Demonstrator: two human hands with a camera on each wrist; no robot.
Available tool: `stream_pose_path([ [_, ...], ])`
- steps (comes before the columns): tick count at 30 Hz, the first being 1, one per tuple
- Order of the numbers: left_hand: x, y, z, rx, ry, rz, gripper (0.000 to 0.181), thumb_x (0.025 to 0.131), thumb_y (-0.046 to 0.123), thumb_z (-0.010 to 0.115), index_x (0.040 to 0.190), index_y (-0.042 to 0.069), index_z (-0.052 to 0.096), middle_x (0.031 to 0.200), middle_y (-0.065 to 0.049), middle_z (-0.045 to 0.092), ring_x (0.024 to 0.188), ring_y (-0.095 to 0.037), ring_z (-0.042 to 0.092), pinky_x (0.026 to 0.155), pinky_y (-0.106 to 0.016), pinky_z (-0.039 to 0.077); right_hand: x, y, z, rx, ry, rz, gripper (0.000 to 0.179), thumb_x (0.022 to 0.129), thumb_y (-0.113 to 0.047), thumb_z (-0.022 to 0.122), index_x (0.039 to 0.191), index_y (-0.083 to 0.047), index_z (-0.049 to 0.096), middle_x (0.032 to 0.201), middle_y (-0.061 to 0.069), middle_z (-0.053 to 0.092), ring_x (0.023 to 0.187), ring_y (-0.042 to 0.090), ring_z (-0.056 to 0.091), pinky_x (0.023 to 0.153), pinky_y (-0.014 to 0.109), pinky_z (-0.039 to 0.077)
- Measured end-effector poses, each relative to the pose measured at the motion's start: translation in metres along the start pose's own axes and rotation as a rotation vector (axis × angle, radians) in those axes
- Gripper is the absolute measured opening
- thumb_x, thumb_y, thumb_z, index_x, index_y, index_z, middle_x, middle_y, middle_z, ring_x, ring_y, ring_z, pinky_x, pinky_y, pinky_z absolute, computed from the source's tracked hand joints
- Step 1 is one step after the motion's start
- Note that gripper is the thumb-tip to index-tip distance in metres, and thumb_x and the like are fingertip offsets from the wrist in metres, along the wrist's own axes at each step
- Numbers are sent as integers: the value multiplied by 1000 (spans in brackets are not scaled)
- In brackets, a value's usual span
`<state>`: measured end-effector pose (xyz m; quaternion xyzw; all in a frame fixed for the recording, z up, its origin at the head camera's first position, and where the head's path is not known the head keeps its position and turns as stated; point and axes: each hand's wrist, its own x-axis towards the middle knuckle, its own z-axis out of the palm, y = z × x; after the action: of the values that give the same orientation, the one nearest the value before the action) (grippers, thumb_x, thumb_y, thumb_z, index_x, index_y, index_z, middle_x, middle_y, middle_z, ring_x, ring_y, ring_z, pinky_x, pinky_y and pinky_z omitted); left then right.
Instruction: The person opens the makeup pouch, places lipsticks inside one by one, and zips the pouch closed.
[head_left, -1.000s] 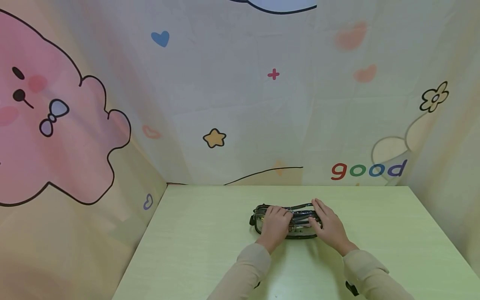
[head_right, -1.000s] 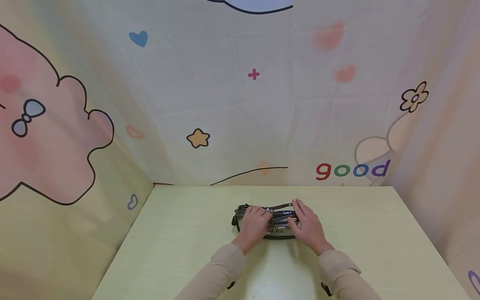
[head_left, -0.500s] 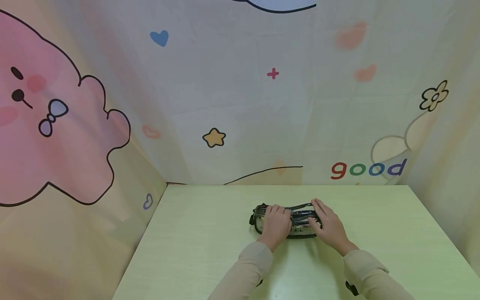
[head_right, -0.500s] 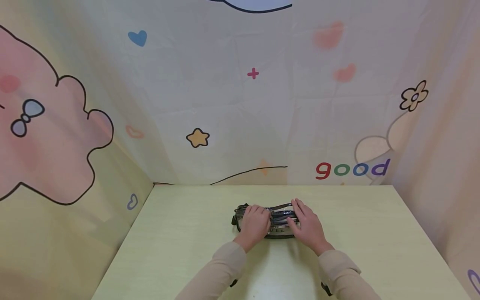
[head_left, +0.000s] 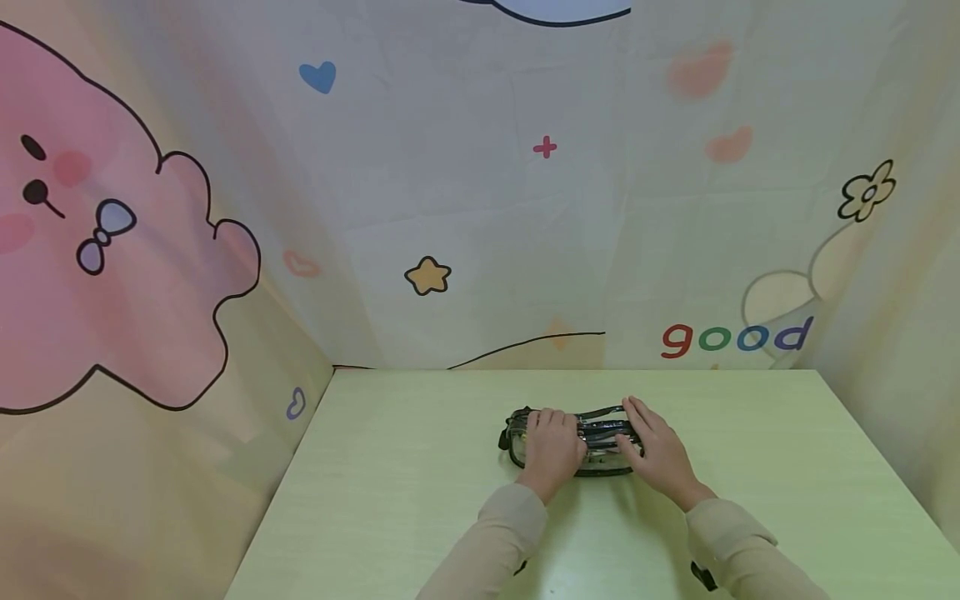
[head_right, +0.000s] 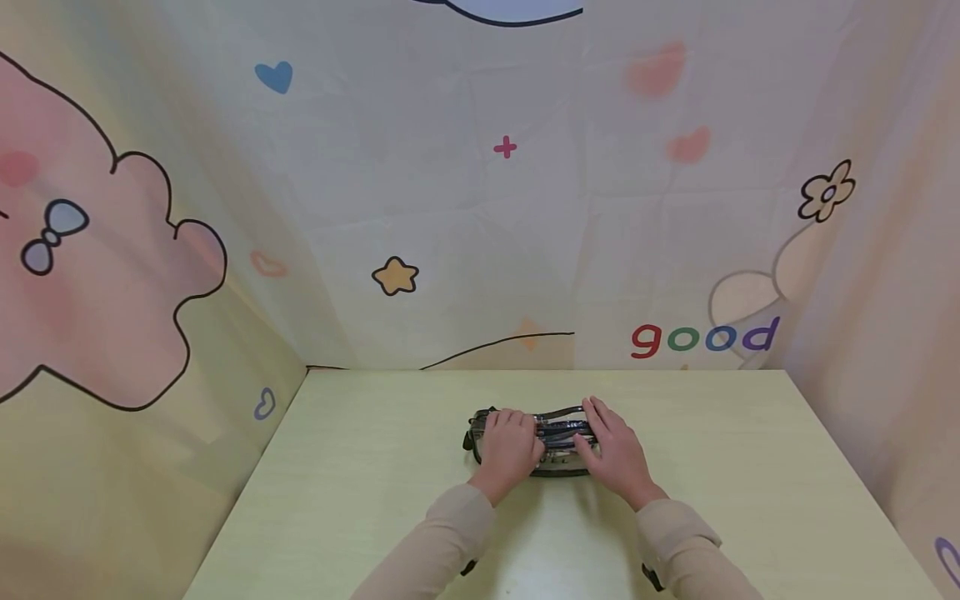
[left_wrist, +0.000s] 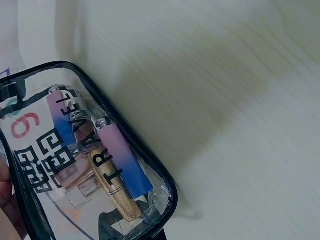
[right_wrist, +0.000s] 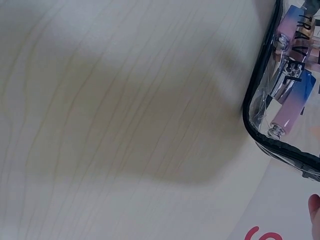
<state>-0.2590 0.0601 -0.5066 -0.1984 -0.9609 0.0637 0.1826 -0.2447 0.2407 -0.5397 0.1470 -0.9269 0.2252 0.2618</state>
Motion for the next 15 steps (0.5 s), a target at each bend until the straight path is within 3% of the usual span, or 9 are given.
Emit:
stream_pose_path([
  [8, 0, 1, 0, 27, -21, -73, 28, 86, 43, 45, 101, 22, 55, 97, 6, 52, 96, -14, 46, 88, -33, 34, 1, 0, -1, 18, -3, -3, 56, 82, -21, 56, 130, 3, 40, 132, 23, 41, 116, 38, 41, 91, 51, 35],
  [15, 0, -1, -1, 8, 35, -100, 27, 84, 39, 45, 101, 23, 58, 101, 5, 53, 98, -14, 47, 91, -35, 35, 0, 1, -1, 16, -8, -4, 56, 83, -22, 55, 130, 3, 40, 131, 23, 41, 115, 39, 42, 89, 52, 36],
])
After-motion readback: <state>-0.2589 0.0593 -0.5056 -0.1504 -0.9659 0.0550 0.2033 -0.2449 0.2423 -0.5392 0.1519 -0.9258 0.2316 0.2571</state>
